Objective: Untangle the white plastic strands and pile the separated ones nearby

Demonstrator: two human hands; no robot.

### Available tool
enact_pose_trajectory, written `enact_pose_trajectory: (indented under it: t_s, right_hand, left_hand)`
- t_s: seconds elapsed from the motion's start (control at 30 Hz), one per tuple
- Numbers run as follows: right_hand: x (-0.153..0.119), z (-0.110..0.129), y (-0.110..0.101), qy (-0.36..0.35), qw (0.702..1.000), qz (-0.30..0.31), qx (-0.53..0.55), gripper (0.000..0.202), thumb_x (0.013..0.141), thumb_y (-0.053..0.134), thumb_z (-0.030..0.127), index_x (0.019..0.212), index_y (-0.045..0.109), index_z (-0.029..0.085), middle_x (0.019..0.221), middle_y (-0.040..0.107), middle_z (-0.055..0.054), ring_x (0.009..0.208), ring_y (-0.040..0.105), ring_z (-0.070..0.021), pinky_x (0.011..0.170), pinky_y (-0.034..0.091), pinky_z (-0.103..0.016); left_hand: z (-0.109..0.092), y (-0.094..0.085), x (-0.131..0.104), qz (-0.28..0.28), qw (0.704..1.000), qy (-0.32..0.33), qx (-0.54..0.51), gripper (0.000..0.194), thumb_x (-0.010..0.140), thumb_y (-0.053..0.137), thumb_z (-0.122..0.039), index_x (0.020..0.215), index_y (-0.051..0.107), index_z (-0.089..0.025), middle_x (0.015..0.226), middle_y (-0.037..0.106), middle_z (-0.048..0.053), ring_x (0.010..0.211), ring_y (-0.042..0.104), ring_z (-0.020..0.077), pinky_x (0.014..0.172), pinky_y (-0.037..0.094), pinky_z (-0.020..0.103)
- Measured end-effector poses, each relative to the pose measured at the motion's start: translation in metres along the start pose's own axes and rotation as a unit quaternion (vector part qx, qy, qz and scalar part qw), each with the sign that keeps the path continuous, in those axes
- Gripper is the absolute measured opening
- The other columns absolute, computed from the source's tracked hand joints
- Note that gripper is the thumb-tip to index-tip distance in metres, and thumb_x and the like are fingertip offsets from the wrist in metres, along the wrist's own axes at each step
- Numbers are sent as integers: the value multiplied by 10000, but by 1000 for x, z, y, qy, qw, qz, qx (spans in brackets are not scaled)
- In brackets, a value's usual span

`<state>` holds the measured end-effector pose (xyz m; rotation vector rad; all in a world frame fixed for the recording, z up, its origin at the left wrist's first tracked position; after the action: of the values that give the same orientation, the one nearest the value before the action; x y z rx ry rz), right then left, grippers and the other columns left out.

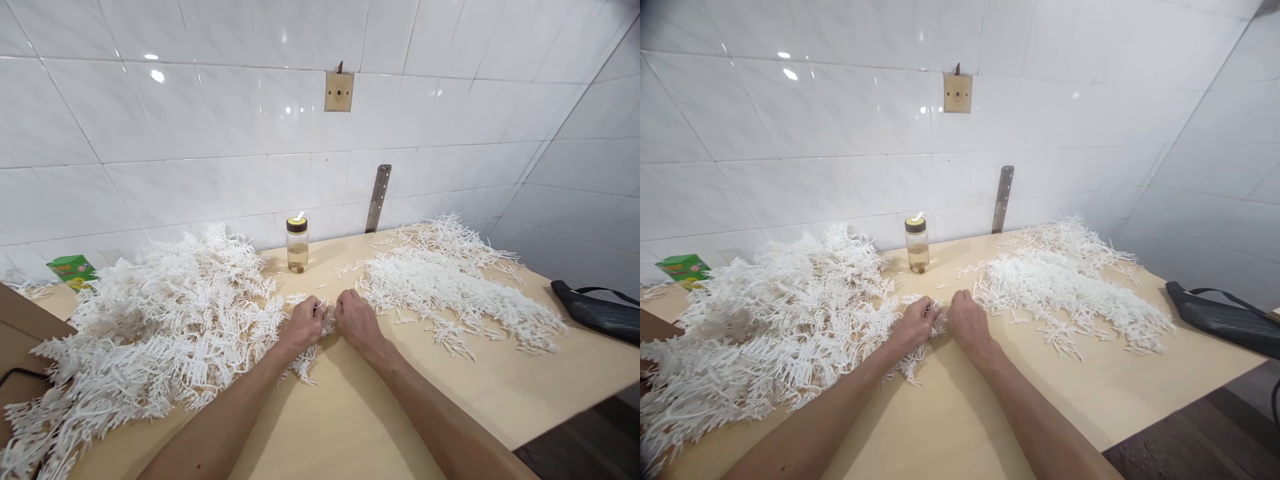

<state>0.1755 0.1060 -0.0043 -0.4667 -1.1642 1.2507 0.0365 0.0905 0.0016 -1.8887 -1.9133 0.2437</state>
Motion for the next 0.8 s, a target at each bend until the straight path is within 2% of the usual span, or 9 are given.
enact_pose_trajectory:
  t_s: [0.2,0.33,0.43,0.57,0.63,0.7,0.8]
  right_hand:
    - [13,-49,-26,75,993,-90,16,84,854,492,153,818,562,181,777,620,-68,699,549,-193,652,354,-294]
    - [16,-80,-47,156,977,-146,18,92,841,499,224,864,577,181,672,590,-34,641,525,-192,647,346,-301]
    - [17,-88,-54,141,976,-166,14,120,844,491,237,874,592,179,752,626,-60,699,552,-202,674,365,-305]
    - [17,-73,-56,95,981,-164,40,193,858,504,293,875,652,170,923,665,-116,727,585,-206,736,416,-341]
    - [16,-54,-50,63,986,-107,113,237,876,505,335,890,681,177,924,693,-103,683,599,-190,734,446,-340]
    - [13,-29,-40,11,980,-10,200,274,895,500,376,915,701,192,906,723,-76,700,627,-187,699,469,-314]
    - [6,0,-27,-25,967,75,244,257,880,534,377,906,724,206,872,741,-46,673,632,-171,648,469,-287]
  left_hand:
    - [3,5,-4,43,992,-20,-117,307,814,597,-441,663,555,-177,583,455,-40,563,375,109,548,288,246]
    - [11,4,1,32,977,-73,-199,367,745,665,-515,701,609,-156,607,492,-28,536,341,84,501,258,222]
    - [12,3,2,29,965,-105,-240,409,670,727,-542,699,617,-150,637,548,-9,541,369,78,494,272,207]
    - [11,3,2,19,957,-119,-264,439,622,765,-557,704,630,-147,666,591,5,544,413,76,494,304,198]
    - [12,3,2,20,959,-115,-257,427,647,757,-550,714,632,-147,658,586,3,534,423,78,487,307,200]
    - [14,5,3,26,963,-106,-245,412,683,740,-544,718,629,-149,651,582,2,527,439,83,481,308,202]
    - [17,6,4,22,970,-83,-229,405,720,713,-547,717,618,-153,611,558,-11,517,443,87,484,311,206]
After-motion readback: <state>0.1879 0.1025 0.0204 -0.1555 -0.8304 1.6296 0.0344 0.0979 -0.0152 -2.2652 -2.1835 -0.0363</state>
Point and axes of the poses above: each hand's wrist, its own x-axis towards the middle knuckle, its own y-axis out of the palm, z = x × y, the point moved 4 cm from there along x, towards the middle knuckle
